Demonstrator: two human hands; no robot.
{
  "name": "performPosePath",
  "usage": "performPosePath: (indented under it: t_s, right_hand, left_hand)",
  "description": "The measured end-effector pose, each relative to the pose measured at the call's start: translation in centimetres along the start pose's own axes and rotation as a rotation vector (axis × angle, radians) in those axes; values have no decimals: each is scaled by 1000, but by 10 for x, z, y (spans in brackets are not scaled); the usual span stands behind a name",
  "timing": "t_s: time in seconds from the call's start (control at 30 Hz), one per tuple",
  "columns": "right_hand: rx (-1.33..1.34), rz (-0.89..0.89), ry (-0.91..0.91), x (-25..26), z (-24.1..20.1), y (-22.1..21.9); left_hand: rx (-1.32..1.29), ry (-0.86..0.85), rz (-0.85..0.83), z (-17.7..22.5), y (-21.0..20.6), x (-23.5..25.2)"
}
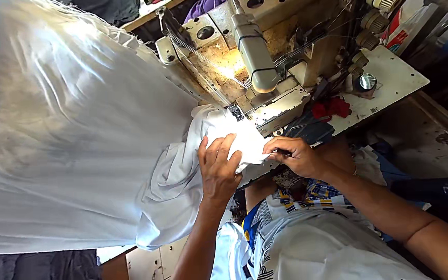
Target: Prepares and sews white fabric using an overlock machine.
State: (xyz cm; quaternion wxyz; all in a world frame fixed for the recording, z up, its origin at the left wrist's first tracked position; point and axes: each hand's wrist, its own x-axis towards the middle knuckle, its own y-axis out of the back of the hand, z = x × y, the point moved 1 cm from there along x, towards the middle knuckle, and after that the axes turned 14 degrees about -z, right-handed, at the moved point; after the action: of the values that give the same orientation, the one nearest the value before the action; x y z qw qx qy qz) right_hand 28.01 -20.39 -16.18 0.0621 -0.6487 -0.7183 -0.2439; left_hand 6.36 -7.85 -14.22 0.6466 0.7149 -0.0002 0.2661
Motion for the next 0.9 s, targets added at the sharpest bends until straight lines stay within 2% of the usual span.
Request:
performPosePath:
  t_s: [0.17, 0.43, 0.8, 0.9]
  right_hand:
    - [65, 25, 8, 0, 0, 0]
    - [134, 71, -28, 5, 1, -4]
    - [135, 116, 6, 46, 10, 2]
    - [137, 121, 32, 53, 12, 4]
  left_hand:
    - [-26, -48, -129, 5, 23, 8]
    - [-25, -56, -235, 0, 33, 13]
    - [33, -54, -275, -38, 43, 41]
    - [-51, -28, -391, -45, 57, 39]
